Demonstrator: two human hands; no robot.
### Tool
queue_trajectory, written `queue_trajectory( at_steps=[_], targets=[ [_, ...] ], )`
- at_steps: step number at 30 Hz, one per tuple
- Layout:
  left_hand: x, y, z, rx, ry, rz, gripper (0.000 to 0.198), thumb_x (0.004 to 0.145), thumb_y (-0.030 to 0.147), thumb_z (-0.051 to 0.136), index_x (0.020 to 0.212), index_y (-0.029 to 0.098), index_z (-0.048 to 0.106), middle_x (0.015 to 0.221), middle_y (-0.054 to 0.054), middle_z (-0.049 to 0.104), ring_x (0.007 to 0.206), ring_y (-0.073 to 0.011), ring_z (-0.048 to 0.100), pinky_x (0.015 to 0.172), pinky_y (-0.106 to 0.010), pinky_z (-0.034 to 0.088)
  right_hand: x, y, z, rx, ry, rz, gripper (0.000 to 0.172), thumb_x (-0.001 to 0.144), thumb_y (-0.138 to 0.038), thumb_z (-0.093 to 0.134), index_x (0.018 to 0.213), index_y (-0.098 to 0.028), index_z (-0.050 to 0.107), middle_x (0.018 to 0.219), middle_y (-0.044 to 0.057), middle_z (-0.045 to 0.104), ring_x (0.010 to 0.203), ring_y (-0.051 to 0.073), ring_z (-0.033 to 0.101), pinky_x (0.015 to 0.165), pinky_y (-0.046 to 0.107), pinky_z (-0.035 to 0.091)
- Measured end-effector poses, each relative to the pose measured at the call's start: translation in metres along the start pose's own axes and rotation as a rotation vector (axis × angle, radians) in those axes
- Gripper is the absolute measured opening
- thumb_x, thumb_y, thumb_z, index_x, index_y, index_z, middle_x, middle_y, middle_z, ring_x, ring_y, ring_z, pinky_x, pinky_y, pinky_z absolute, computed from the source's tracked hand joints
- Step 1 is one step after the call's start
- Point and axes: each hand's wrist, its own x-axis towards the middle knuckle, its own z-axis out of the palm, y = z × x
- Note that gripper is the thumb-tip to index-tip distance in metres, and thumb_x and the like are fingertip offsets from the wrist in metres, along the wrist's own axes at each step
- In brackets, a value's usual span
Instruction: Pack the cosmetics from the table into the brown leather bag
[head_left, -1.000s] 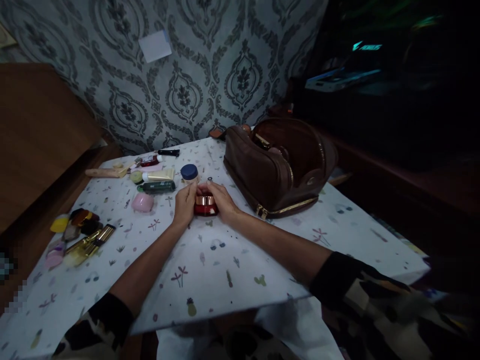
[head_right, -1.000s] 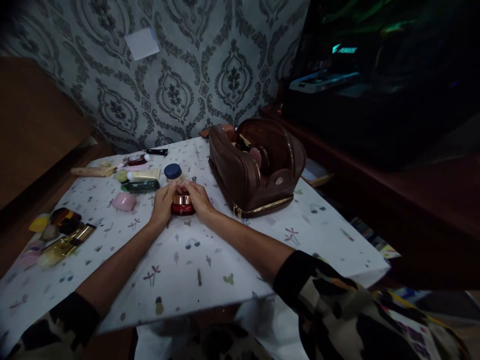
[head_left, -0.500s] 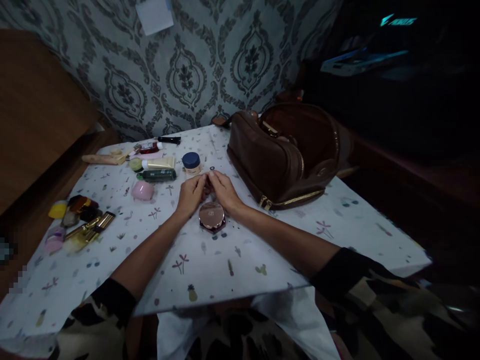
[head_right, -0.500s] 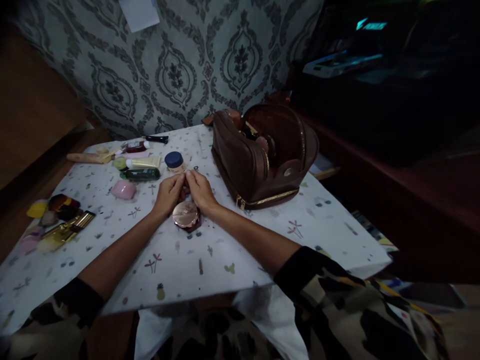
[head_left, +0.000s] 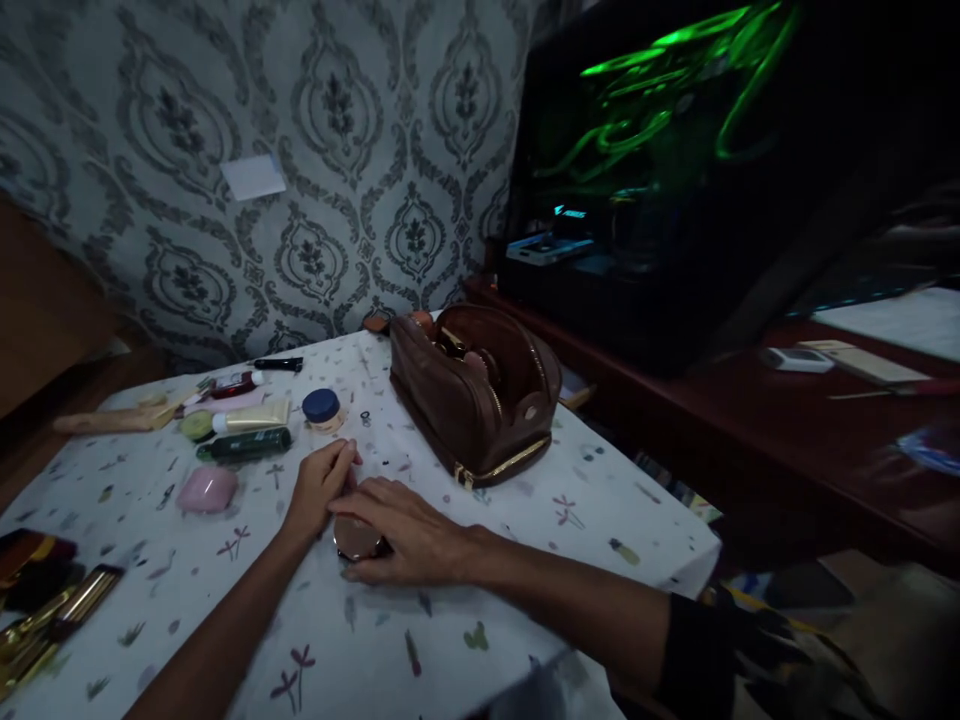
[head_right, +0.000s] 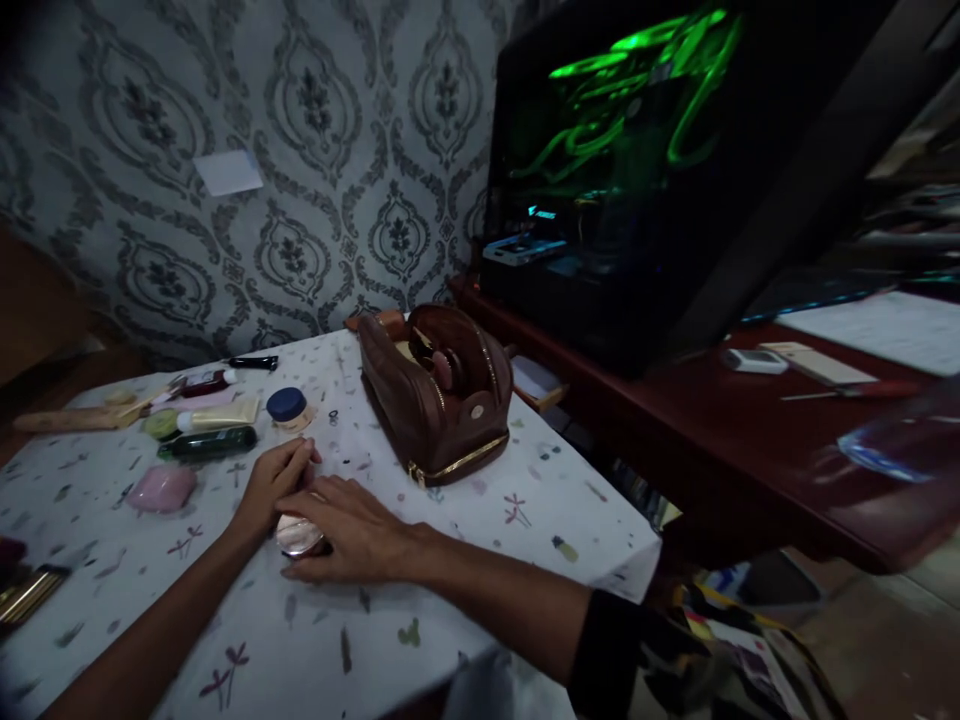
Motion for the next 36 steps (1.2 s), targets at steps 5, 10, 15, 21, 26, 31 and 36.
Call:
queue_trajectory(
  at_steps=[5, 10, 15, 21, 26, 31, 36],
  targets=[
    [-0.001, 0.002, 0.001, 0.037, 0.012, -0.006, 0.051, 0.086, 0.065, 0.050, 0.071, 0.018, 0.062, 0.052, 0.004, 0.054, 0.051, -0.0142, 0.051, 0.055, -0.025, 0.040, 0.005, 0.006, 0.004, 0.039, 0.015, -0.006, 0.068, 0.077, -0.040, 0.077, 0.138, -0.021, 0.053, 0.127, 0.012, 0.062, 0.121, 0.027, 0.055, 0.103, 0.040, 0.042],
    [-0.005, 0.005, -0.001, -0.164, 0.044, -0.068, 0.053, 0.080, 0.069, 0.058, 0.075, 0.017, 0.063, 0.060, 0.001, 0.060, 0.058, -0.0152, 0.056, 0.057, -0.025, 0.045, 0.007, 0.004, 0.007, 0.197, 0.156, 0.048, 0.066, 0.072, -0.037, 0.080, 0.132, -0.019, 0.057, 0.127, 0.013, 0.065, 0.121, 0.027, 0.058, 0.103, 0.041, 0.043],
    [-0.016, 0.015, 0.010, -0.353, 0.087, -0.135, 0.064, 0.082, 0.074, 0.050, 0.103, 0.017, 0.067, 0.100, -0.009, 0.072, 0.091, -0.0252, 0.068, 0.081, -0.035, 0.055, 0.016, 0.004, -0.001, 0.551, 0.382, 0.300, 0.058, 0.068, -0.035, 0.081, 0.120, -0.021, 0.061, 0.111, 0.004, 0.068, 0.103, 0.022, 0.064, 0.090, 0.035, 0.048],
    [-0.034, 0.012, 0.029, 0.005, 0.097, 0.276, 0.059, 0.090, 0.058, 0.053, 0.137, 0.023, 0.049, 0.141, -0.011, 0.054, 0.131, -0.0303, 0.051, 0.107, -0.046, 0.046, 0.019, 0.005, -0.007, 1.122, 0.572, 0.441, 0.046, 0.068, -0.039, 0.079, 0.107, -0.023, 0.061, 0.080, -0.005, 0.059, 0.079, 0.013, 0.060, 0.077, 0.026, 0.046],
    [-0.035, 0.008, 0.037, 0.350, 0.196, 0.633, 0.076, 0.083, 0.040, 0.070, 0.146, 0.023, 0.033, 0.142, -0.015, 0.046, 0.133, -0.0333, 0.047, 0.109, -0.053, 0.044, 0.022, 0.003, -0.006, 1.542, 0.661, 0.521, 0.052, 0.056, -0.044, 0.089, 0.093, -0.021, 0.062, 0.079, -0.005, 0.064, 0.075, 0.012, 0.062, 0.076, 0.026, 0.047],
    [-0.032, 0.009, 0.037, 0.394, 0.202, 0.662, 0.063, 0.087, 0.034, 0.065, 0.142, 0.022, 0.036, 0.134, -0.014, 0.050, 0.126, -0.0294, 0.053, 0.104, -0.048, 0.048, 0.027, 0.006, -0.006, 1.722, 0.594, 0.512, 0.031, 0.069, -0.041, 0.083, 0.078, -0.016, 0.066, 0.075, -0.002, 0.067, 0.075, 0.012, 0.062, 0.083, 0.027, 0.047],
    [-0.033, 0.008, 0.031, 0.365, 0.181, 0.565, 0.056, 0.090, 0.039, 0.060, 0.138, 0.021, 0.039, 0.131, -0.013, 0.053, 0.120, -0.0281, 0.057, 0.100, -0.045, 0.051, 0.026, 0.009, -0.008, 1.685, 0.539, 0.569, 0.025, 0.076, -0.039, 0.078, 0.078, -0.015, 0.071, 0.075, -0.001, 0.069, 0.075, 0.012, 0.062, 0.085, 0.025, 0.046]
  ],
)
